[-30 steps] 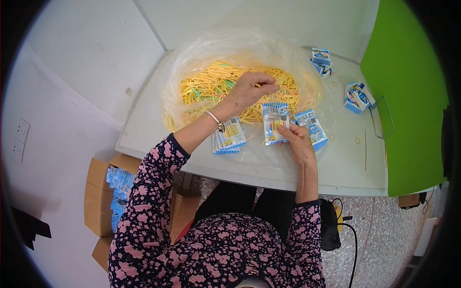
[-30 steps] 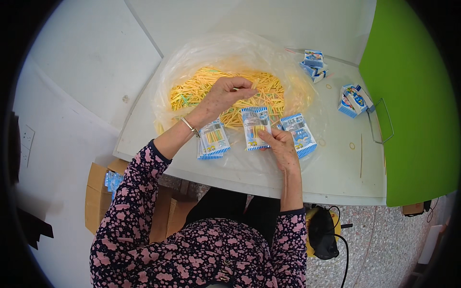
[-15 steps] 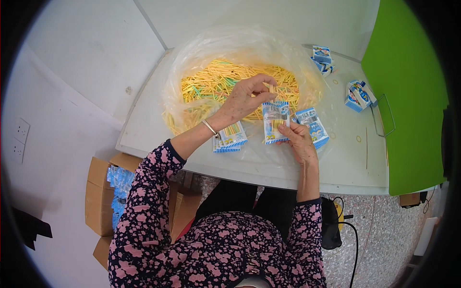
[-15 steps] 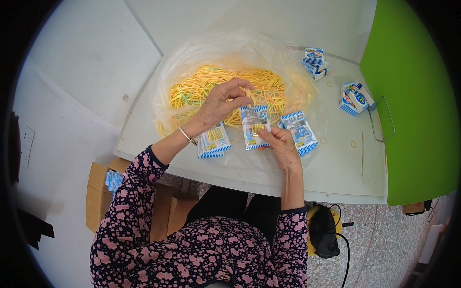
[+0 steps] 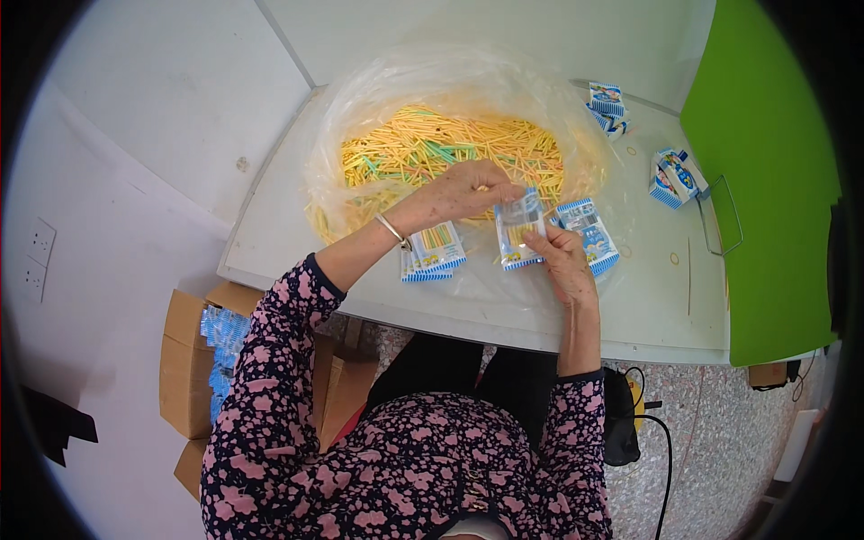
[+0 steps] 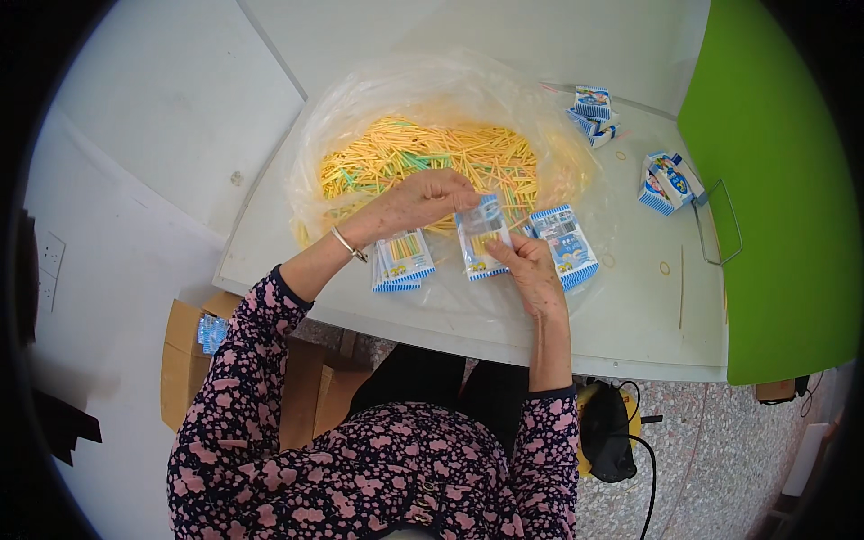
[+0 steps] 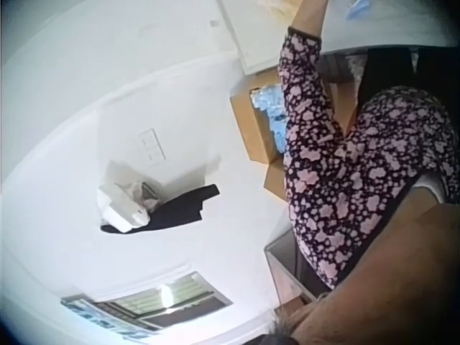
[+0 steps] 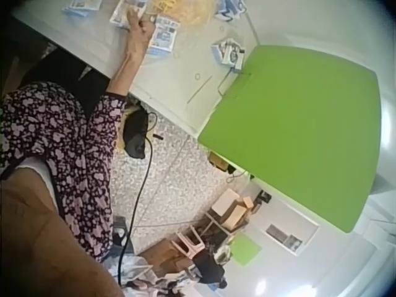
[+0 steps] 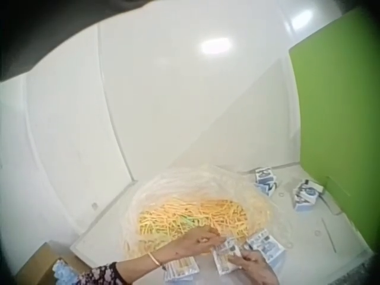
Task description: Packing yellow shredded filler material into small blue plastic bags and organizing them into cardboard boxes.
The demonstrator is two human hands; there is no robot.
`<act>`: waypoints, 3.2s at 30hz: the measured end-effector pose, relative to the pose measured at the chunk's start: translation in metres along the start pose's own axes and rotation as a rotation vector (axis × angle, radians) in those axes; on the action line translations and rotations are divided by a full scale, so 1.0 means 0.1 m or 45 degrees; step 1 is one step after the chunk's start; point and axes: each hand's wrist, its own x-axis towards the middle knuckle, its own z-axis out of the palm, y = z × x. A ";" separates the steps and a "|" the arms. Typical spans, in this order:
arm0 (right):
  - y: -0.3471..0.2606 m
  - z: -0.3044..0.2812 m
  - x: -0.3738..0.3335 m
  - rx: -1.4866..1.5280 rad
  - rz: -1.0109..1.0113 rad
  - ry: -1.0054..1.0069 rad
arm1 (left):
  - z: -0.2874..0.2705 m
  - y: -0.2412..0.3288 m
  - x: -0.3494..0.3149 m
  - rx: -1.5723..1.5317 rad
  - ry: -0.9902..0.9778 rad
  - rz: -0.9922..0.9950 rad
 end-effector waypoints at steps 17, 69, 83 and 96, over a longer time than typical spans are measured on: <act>-0.07 -0.02 0.01 0.328 -0.182 0.317 | 0.35 -0.43 -0.27 0.931 0.065 0.478; -0.05 0.07 -0.05 0.062 -0.032 -0.004 | 0.34 0.03 0.06 -0.303 0.262 0.137; -0.17 0.23 -0.06 0.002 -0.106 -0.093 | 0.03 0.06 0.04 0.024 -0.125 0.150; -0.12 -0.33 -0.12 -1.826 -0.235 1.082 | -0.22 -0.63 -0.58 0.544 -0.041 -0.181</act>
